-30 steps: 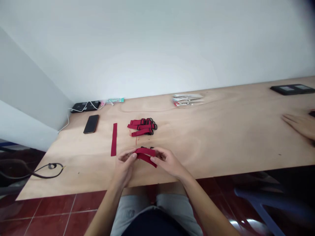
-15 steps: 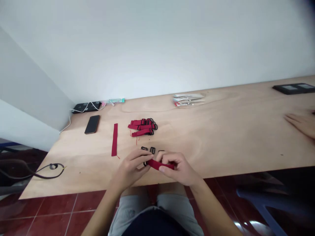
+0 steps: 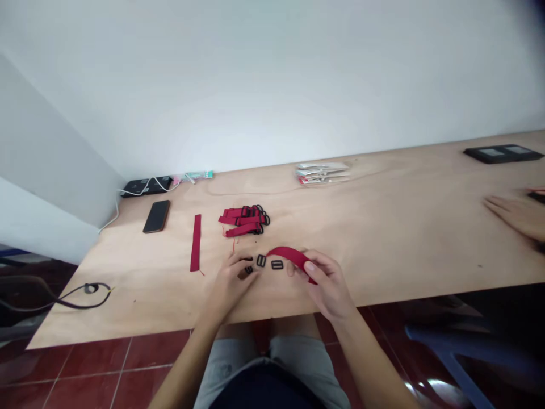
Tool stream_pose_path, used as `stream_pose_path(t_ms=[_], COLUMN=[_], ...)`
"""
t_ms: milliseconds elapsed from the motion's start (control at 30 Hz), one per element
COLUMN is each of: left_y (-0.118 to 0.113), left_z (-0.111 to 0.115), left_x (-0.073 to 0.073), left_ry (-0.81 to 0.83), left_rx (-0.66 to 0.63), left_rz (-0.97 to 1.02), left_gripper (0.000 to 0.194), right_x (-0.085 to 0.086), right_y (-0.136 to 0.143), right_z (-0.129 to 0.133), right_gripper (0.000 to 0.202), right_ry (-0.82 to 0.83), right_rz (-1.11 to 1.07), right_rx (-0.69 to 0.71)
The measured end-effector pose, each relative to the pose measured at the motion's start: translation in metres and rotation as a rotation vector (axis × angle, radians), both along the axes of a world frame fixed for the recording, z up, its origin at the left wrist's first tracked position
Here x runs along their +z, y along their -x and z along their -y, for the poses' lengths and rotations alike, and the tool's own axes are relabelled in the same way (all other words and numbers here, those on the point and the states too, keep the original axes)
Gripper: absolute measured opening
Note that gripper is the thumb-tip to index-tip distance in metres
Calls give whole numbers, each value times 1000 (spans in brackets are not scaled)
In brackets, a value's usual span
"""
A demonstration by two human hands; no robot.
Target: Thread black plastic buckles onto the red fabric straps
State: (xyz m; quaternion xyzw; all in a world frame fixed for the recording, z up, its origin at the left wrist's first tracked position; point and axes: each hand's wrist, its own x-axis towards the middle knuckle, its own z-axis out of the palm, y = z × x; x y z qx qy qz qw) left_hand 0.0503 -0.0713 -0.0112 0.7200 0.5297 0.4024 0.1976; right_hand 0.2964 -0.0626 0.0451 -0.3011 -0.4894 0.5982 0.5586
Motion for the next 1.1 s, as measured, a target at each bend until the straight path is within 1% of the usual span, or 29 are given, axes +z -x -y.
stream_pose_path(t_ms=[67,100,167,233,267,333,400,467,533,600,667,700,767,833,867,933,967,1033,1100], left_y=[-4,-6,-11,-16,-18,-20,-19,-12,2,23,49,63,90,113,122,134,138,142,144], left_z=[3,4,9,13,14,16,16,15,13,9,2,-4,-19,-38,-47,-63,-68,-74,-76], left_x=[7,10,14,13,12,11,13,19,27,36,43,45,44,38,33,22,16,4,-6], left_ry=[4,27,113,183,196,217,253,278,276,245,204,211,265,261,243,208,200,131,67], left_rx=[21,28,32,66,90,114,104,94,104,184,326,377,375,348,371,467,494,513,494], left_rz=[18,65,230,428,520,651,690,667,670,759,798,783,689,532,453,240,140,-3,-98], left_gripper=[18,21,31,41,42,39,34,31,31,34,38,42,45,44,42,38,38,41,38], right_x=[-1,-2,-6,-11,-14,-21,-28,-35,-43,-51,-60,-64,-70,-73,-73,-73,-72,-69,-68], right_y=[9,14,25,36,41,50,57,57,52,42,30,25,19,19,21,26,28,34,39], right_z=[-1,-1,-1,1,2,4,5,6,4,2,-2,-3,-6,-9,-9,-11,-11,-11,-10], right_gripper=[23,23,23,23,23,22,19,18,20,19,23,22,23,26,27,29,29,29,30], right_ry=[-20,-29,-58,-128,-170,-243,-329,-415,-421,-348,-288,-269,-250,-241,-242,-255,-267,-300,-335], right_rz=[106,169,287,367,399,464,560,663,742,797,872,904,962,1012,1030,1043,1040,1025,1005], right_rx=[-8,-7,17,50,64,44,16,-50,-159,-270,-346,-369,-370,-342,-328,-312,-305,-273,-223])
